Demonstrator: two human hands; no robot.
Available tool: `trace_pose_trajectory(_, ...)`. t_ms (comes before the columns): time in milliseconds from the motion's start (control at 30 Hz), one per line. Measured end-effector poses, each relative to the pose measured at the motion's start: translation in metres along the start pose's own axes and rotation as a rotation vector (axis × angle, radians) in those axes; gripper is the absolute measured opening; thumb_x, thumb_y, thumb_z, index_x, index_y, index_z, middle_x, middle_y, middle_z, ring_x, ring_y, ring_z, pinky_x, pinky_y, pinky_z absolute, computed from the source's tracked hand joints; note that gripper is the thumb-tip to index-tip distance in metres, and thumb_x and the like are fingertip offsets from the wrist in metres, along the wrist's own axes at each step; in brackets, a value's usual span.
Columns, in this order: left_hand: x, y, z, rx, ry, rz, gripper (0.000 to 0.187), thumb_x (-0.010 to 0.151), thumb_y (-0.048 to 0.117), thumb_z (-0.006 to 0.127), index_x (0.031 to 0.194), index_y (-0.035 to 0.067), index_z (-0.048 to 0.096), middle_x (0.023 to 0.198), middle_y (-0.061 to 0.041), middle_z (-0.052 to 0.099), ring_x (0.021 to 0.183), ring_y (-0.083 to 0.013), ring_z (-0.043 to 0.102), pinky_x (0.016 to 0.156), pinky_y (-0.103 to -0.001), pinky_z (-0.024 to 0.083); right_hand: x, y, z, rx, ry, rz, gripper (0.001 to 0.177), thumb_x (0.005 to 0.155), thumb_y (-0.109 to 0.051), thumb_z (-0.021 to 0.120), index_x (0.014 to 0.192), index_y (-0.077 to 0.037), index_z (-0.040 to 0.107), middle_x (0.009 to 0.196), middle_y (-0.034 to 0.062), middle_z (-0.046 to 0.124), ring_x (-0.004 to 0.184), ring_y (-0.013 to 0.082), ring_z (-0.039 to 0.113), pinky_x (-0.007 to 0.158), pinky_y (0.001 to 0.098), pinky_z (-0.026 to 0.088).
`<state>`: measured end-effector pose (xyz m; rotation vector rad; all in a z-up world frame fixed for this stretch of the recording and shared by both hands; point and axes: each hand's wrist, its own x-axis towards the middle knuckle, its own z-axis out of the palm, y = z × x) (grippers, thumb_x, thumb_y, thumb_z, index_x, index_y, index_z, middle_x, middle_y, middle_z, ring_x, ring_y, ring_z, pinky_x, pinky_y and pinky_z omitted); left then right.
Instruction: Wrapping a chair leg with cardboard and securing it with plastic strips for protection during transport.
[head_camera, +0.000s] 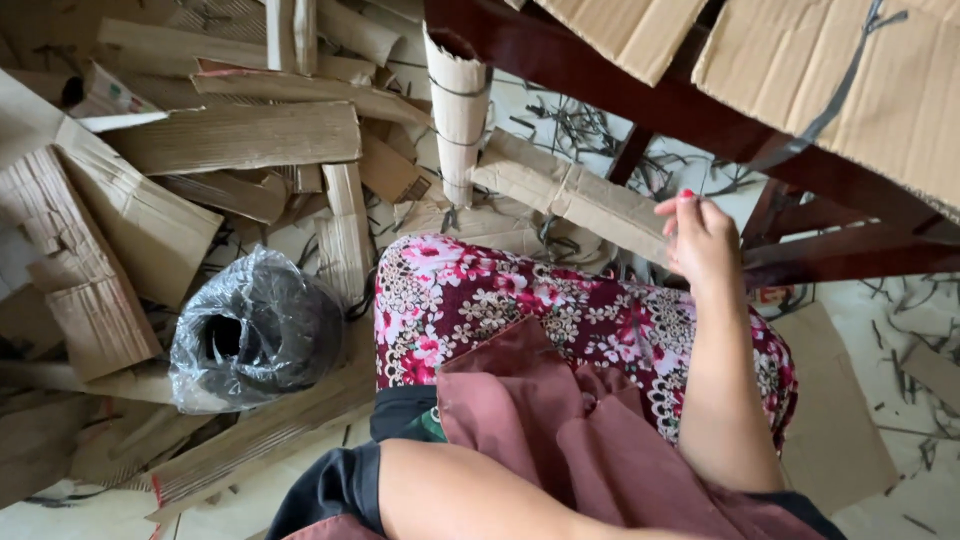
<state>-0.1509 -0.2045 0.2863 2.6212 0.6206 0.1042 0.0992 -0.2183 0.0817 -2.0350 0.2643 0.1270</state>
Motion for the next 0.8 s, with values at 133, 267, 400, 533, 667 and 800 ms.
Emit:
trace_pose_trajectory(133,0.023,-0.022,-0.008,0.144,0.02,-0.061,0.022,0.078,0.0,0.063,0.06,0.012,0.06,0.057,-0.012,0.056,0.044,-0.0268,0.052,0.046,-0.045,0.047,0.001,-0.012,0.003,0.083,0.064,-0.03,0.025,0.11,-0.021,0.055,0.103,-0.005,0.071,0.081,0.0099,0.066,0.048,0.0114,0.06,0.039,0.0257,0.054)
trace_pose_trajectory(267,0.075,-0.049,-0.021,0.285,0.084,-0.116,0.023,0.076,0.002,0.064,0.056,0.014,0.06,0.052,-0.011,0.055,0.039,-0.0263,0.05,0.041,-0.045,0.046,0.024,0.014,0.019,0.159,0.06,-0.116,0.012,0.1,-0.011,0.069,0.108,-0.003,0.069,0.08,0.0093,0.07,0.055,0.0091,0.065,0.051,0.02,0.06)
trace_pose_trajectory(400,0.155,-0.105,-0.034,-0.424,-0.054,0.233,0.01,0.083,-0.001,0.063,0.08,0.008,0.062,0.075,-0.009,0.063,0.059,-0.0209,0.06,0.057,-0.036,0.053,0.03,0.032,0.022,0.206,-0.003,-0.196,0.042,0.094,0.008,0.066,0.132,0.0,0.05,0.111,0.014,0.064,0.076,0.0131,0.064,0.057,0.0213,0.056)
trace_pose_trajectory(533,0.224,-0.155,0.119,-1.043,-0.34,0.359,0.018,0.087,0.01,0.072,0.105,0.01,0.076,0.105,-0.015,0.077,0.101,-0.0381,0.074,0.09,-0.051,0.056,0.041,0.061,0.029,0.409,0.075,-0.358,0.039,0.097,0.004,0.07,0.128,0.008,0.045,0.108,0.0208,0.055,0.07,0.0161,0.065,0.049,0.0218,0.057)
trace_pose_trajectory(667,0.213,-0.145,0.204,-1.009,-0.671,0.255,0.021,0.088,0.018,0.069,0.107,0.011,0.077,0.109,-0.022,0.075,0.116,-0.0437,0.067,0.1,-0.056,0.048,0.032,0.057,0.023,0.225,0.057,-0.365,0.013,0.097,-0.001,0.069,0.106,0.003,0.061,0.08,0.0159,0.068,0.055,0.0147,0.065,0.048,0.0251,0.051)
trace_pose_trajectory(800,0.209,-0.137,0.24,-1.149,-0.727,0.134,0.035,0.089,0.014,0.068,0.124,0.016,0.075,0.112,-0.014,0.076,0.116,-0.0252,0.068,0.101,-0.041,0.051,0.021,0.041,0.011,0.195,0.026,-0.399,0.011,0.094,0.004,0.064,0.104,0.0,0.068,0.083,0.0174,0.072,0.066,0.0166,0.071,0.06,0.0268,0.058)
